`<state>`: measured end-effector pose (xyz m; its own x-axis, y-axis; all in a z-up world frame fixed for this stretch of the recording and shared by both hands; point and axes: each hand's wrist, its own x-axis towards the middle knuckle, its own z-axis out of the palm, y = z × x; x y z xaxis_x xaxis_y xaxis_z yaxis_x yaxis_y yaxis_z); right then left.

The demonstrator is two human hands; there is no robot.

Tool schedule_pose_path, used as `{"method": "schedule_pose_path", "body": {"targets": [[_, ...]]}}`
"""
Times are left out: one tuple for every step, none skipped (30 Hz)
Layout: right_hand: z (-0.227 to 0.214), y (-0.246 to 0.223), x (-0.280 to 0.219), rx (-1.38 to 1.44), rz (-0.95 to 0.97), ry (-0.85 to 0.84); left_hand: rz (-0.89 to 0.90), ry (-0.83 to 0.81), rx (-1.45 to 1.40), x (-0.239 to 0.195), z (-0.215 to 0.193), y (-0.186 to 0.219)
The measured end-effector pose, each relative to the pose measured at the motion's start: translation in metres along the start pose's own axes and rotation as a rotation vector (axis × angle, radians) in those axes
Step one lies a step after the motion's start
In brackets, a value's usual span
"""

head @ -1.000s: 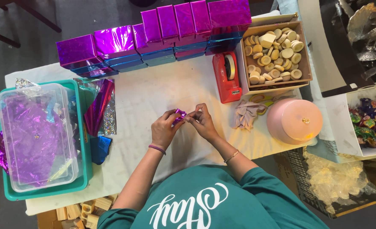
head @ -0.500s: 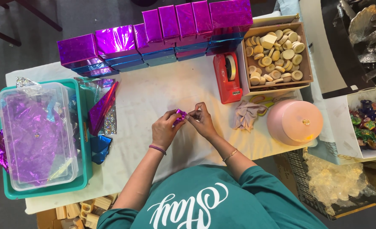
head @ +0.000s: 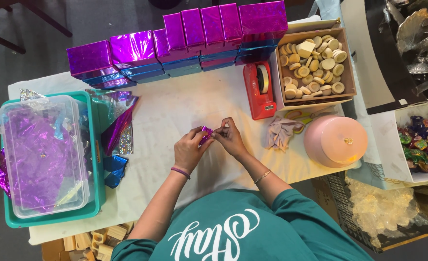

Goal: The person places a small wooden object onto a sheet of shiny purple wrapping paper. They fold the paper around the object to form a small package and secure it with clear tape from a red dispenser. The person then folds the edges and corners of the wrapped item to create a neat, finished package.

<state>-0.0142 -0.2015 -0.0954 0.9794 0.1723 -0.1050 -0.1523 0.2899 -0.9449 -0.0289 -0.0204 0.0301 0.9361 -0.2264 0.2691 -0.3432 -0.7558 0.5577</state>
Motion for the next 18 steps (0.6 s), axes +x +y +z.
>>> {"method": "schedule_pose_path", "body": {"targets": [[-0.001,0.001,0.001,0.000,0.000,0.000,0.000,0.000,0.000,-0.001,0.000,0.000],[-0.002,0.002,0.002,0.009,0.015,-0.008,-0.002,0.004,0.014,-0.001,0.001,0.001],[-0.003,0.002,0.002,0.018,0.029,-0.015,-0.003,0.008,0.028,-0.001,0.002,0.001],[-0.004,0.002,0.003,0.018,0.028,-0.016,-0.003,0.009,0.028,-0.001,0.001,0.002],[-0.006,0.002,0.003,0.024,0.039,-0.039,-0.012,-0.002,0.020,-0.001,0.000,0.003],[-0.007,0.002,0.003,0.031,0.050,-0.061,-0.022,-0.013,0.012,-0.001,0.000,0.003],[-0.008,0.003,0.004,0.031,0.049,-0.062,-0.021,-0.012,0.012,0.000,-0.001,0.004],[-0.009,0.004,0.005,0.030,0.030,-0.068,-0.022,-0.019,0.013,0.000,-0.002,0.004],[-0.010,0.005,0.006,0.029,0.011,-0.075,-0.022,-0.025,0.013,0.000,-0.002,0.005],[-0.010,0.004,0.006,0.030,0.011,-0.075,-0.023,-0.025,0.014,0.000,-0.002,0.004],[-0.010,0.002,0.007,0.014,-0.008,-0.077,-0.020,-0.018,-0.004,0.000,-0.002,0.003],[-0.010,0.001,0.008,-0.003,-0.026,-0.080,-0.017,-0.009,-0.021,0.000,-0.002,0.002],[-0.010,-0.003,0.008,-0.002,-0.026,-0.082,-0.018,-0.008,-0.020,0.000,-0.002,0.001],[-0.010,-0.006,0.008,-0.184,-0.050,-0.045,-0.019,-0.020,-0.027,0.000,-0.003,0.000],[-0.009,-0.010,0.008,-0.365,-0.075,-0.008,-0.019,-0.031,-0.034,0.000,-0.003,-0.001],[-0.011,-0.010,0.011,-0.365,-0.078,-0.010,-0.018,-0.028,-0.033,0.000,-0.003,0.000],[-0.013,-0.010,0.014,-0.408,-0.101,-0.006,-0.034,-0.029,-0.036,0.001,-0.003,0.001],[-0.015,-0.010,0.016,-0.450,-0.124,-0.002,-0.049,-0.031,-0.040,0.002,-0.003,0.002]]}}
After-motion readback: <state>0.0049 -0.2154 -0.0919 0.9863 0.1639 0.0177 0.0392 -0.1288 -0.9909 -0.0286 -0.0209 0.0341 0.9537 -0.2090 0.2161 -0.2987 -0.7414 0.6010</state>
